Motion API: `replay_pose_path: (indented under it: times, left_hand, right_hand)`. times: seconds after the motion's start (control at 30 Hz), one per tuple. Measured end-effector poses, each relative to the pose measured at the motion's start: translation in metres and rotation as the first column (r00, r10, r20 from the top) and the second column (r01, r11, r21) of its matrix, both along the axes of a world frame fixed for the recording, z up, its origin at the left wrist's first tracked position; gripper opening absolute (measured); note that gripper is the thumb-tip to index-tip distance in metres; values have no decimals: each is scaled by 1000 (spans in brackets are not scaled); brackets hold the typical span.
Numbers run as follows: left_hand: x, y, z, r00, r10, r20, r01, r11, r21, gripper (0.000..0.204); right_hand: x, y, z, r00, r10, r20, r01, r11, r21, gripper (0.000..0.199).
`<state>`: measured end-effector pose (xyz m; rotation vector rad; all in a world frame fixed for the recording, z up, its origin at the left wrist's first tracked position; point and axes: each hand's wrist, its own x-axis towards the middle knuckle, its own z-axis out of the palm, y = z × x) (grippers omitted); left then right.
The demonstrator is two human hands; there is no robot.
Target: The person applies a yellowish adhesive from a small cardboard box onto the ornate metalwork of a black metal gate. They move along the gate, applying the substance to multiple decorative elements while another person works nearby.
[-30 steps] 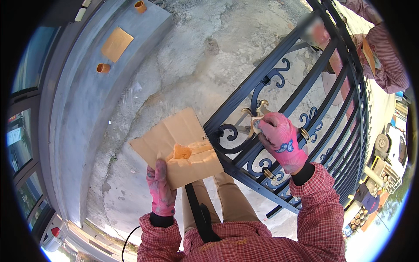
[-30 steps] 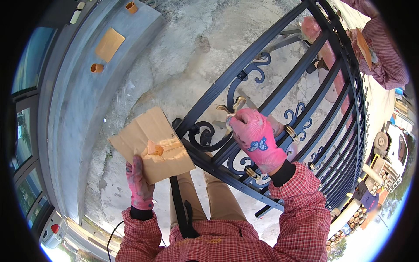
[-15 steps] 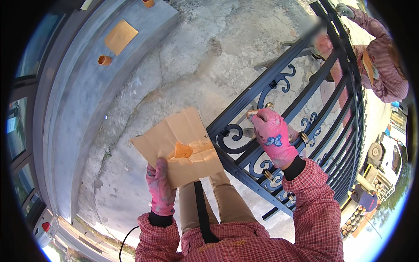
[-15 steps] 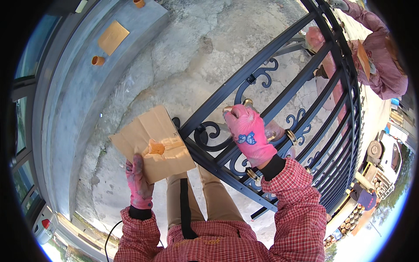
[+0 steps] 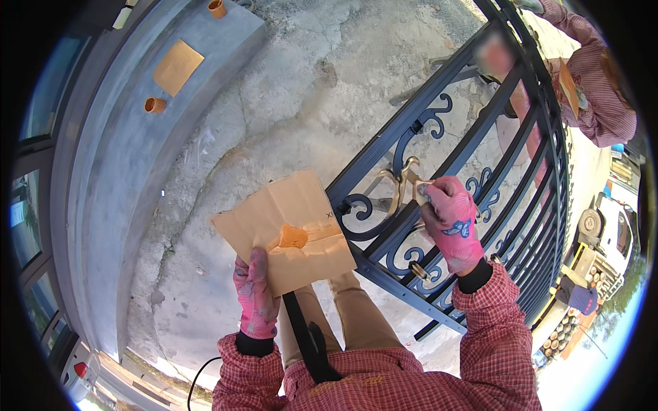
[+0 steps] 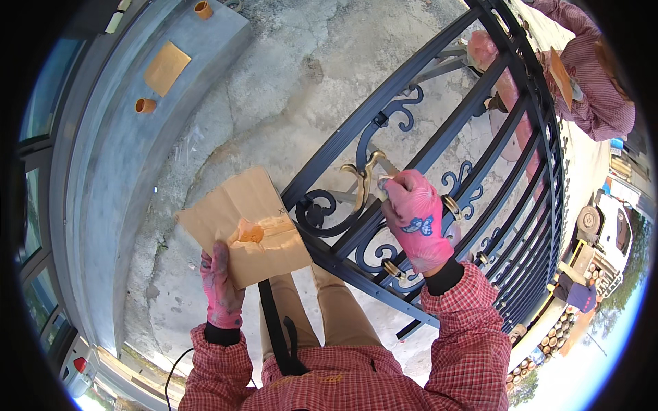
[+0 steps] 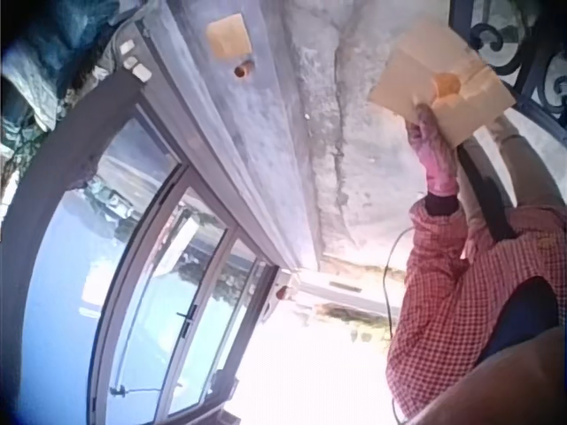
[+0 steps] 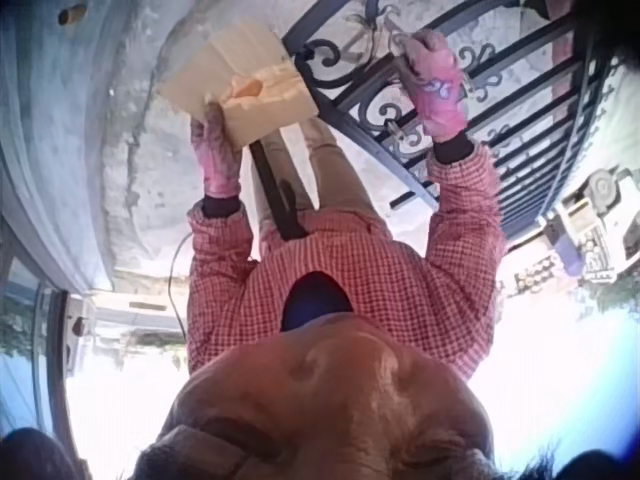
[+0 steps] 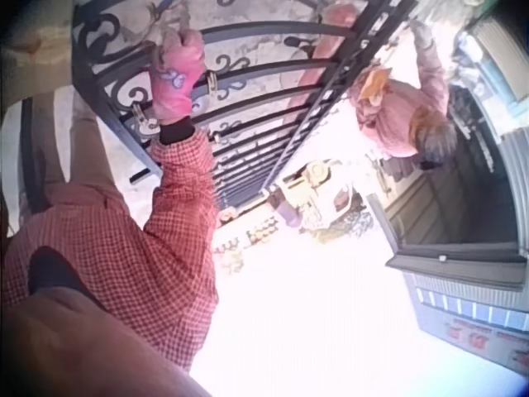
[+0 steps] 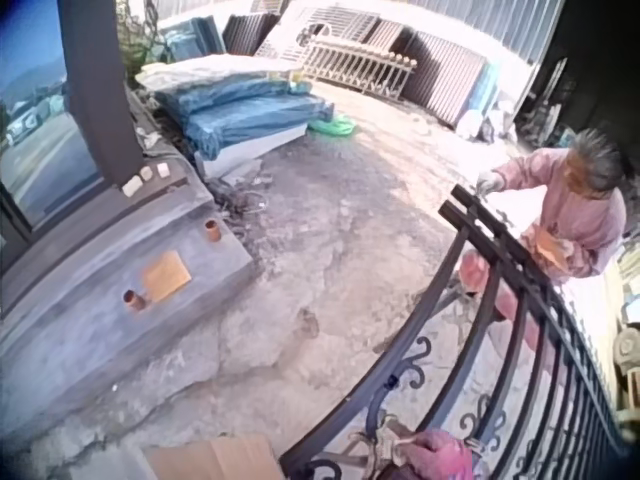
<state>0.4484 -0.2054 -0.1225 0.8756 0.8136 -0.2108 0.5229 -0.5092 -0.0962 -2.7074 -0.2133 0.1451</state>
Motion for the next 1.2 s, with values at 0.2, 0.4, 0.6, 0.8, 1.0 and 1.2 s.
replay_pose_path:
  times: [0.2,0.4,0.6,0.8,1.0,1.2]
  left_hand:
    - [-5,-18,-7,999,-37,14,37,999,14,26]
    - [-7,-47,-11,987,-138,86,144,987,-76,28]
    - [2,-79,10,963,-255,88,257,966,-8,27]
    - [-29,-63,-14,956,-265,125,267,964,0,26]
    - [-35,-64,-10,948,-310,71,307,950,46,29]
    - [-34,-50,-15,943,-334,8,333,942,49,34]
  right_hand:
    - [-28,-10,34,969,-245,43,219,922,319,40]
    - [-49,4,47,970,-173,170,94,914,395,43]
    - [-49,25,56,996,28,80,-51,953,297,43]
    - [-68,26,52,994,73,78,-91,959,268,32]
    - [-79,24,47,1000,9,-9,-7,976,218,20]
    - [-91,-21,39,948,-307,79,278,925,259,33]
